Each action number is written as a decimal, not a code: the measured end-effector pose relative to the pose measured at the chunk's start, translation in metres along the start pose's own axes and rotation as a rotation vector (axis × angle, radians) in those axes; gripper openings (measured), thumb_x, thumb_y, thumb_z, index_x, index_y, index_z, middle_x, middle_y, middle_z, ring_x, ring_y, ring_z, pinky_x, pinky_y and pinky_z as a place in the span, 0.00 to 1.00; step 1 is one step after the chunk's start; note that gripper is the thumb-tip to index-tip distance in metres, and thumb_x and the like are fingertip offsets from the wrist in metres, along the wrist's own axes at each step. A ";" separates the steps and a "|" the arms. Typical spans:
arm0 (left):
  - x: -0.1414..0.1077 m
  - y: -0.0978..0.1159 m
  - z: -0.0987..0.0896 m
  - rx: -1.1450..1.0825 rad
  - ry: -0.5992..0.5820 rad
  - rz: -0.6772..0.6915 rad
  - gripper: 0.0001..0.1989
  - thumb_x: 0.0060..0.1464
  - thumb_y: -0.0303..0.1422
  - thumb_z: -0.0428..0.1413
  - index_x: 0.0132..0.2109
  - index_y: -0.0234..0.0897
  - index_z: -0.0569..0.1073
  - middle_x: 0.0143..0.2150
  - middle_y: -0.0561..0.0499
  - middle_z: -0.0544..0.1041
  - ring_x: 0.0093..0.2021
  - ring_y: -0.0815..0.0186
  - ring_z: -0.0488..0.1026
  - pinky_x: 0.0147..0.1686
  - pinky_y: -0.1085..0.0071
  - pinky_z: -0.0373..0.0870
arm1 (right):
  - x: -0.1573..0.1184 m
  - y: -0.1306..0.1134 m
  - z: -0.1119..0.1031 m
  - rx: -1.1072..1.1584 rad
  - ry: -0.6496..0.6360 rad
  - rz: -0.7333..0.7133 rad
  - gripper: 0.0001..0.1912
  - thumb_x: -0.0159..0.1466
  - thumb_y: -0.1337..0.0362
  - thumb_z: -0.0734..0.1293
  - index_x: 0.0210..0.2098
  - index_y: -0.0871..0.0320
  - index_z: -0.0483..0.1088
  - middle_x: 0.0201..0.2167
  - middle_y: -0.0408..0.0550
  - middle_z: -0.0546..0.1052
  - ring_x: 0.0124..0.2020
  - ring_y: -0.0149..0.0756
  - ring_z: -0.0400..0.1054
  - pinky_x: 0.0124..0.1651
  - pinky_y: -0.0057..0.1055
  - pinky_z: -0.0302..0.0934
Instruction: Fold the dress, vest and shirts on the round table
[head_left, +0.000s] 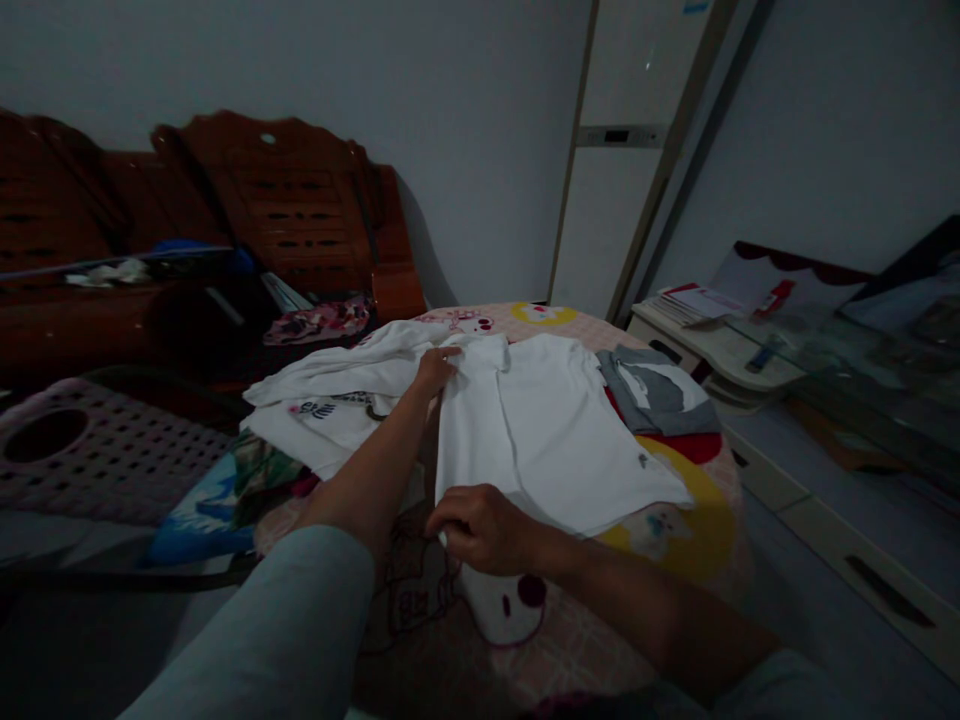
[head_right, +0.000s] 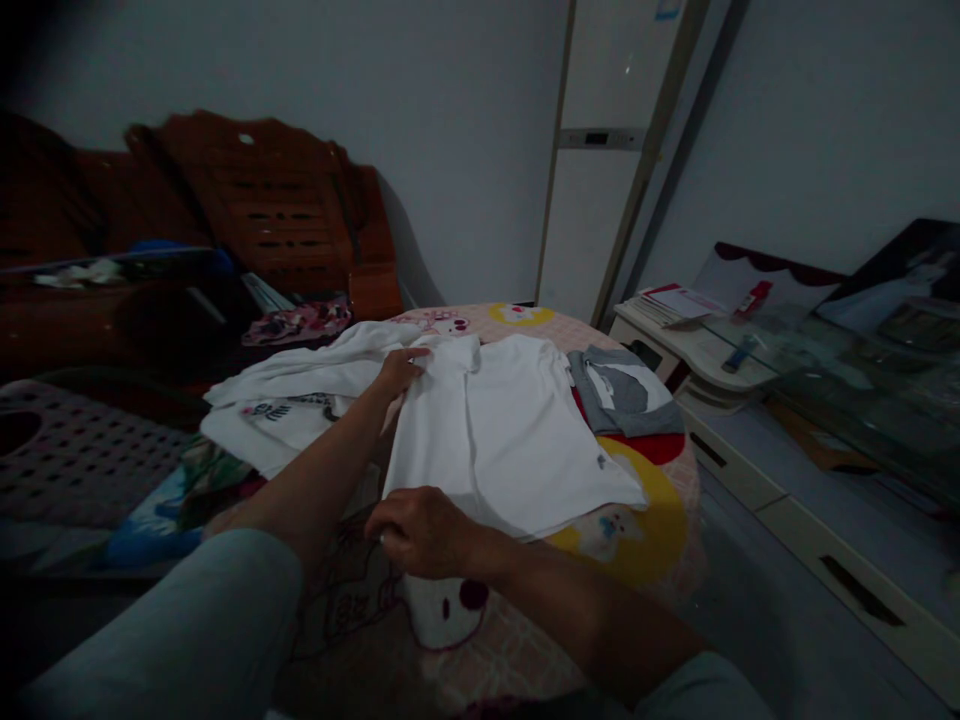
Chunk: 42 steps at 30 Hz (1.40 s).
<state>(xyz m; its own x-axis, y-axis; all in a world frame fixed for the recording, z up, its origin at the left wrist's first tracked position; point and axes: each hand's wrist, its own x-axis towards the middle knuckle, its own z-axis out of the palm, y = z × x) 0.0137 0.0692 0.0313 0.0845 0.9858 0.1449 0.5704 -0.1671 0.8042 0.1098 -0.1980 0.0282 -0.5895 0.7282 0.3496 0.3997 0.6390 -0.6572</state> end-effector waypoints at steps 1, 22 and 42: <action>-0.002 -0.002 -0.002 0.097 -0.008 0.020 0.28 0.41 0.18 0.54 0.52 0.29 0.78 0.44 0.43 0.81 0.44 0.57 0.77 0.46 0.66 0.72 | 0.001 0.001 0.004 0.005 -0.030 -0.012 0.14 0.56 0.78 0.62 0.37 0.61 0.75 0.36 0.49 0.79 0.37 0.34 0.71 0.42 0.28 0.63; -0.111 0.030 0.069 0.598 -0.298 0.483 0.27 0.66 0.37 0.47 0.67 0.29 0.60 0.70 0.33 0.59 0.71 0.49 0.53 0.67 0.48 0.50 | -0.038 0.047 -0.101 -0.258 0.287 0.468 0.10 0.62 0.69 0.64 0.32 0.62 0.78 0.29 0.49 0.80 0.31 0.33 0.70 0.38 0.28 0.61; -0.235 0.118 0.077 0.399 -0.836 1.031 0.23 0.54 0.47 0.60 0.49 0.34 0.72 0.47 0.41 0.76 0.44 0.55 0.76 0.38 0.65 0.73 | -0.115 0.091 -0.183 -0.616 0.215 1.142 0.10 0.60 0.61 0.67 0.25 0.58 0.74 0.29 0.54 0.77 0.31 0.39 0.69 0.36 0.33 0.60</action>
<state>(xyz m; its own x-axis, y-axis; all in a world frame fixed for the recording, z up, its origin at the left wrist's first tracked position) 0.1235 -0.1807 0.0477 0.9847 0.1605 0.0678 0.1323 -0.9421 0.3082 0.3423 -0.1780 0.0501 0.3921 0.9179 -0.0602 0.8814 -0.3936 -0.2610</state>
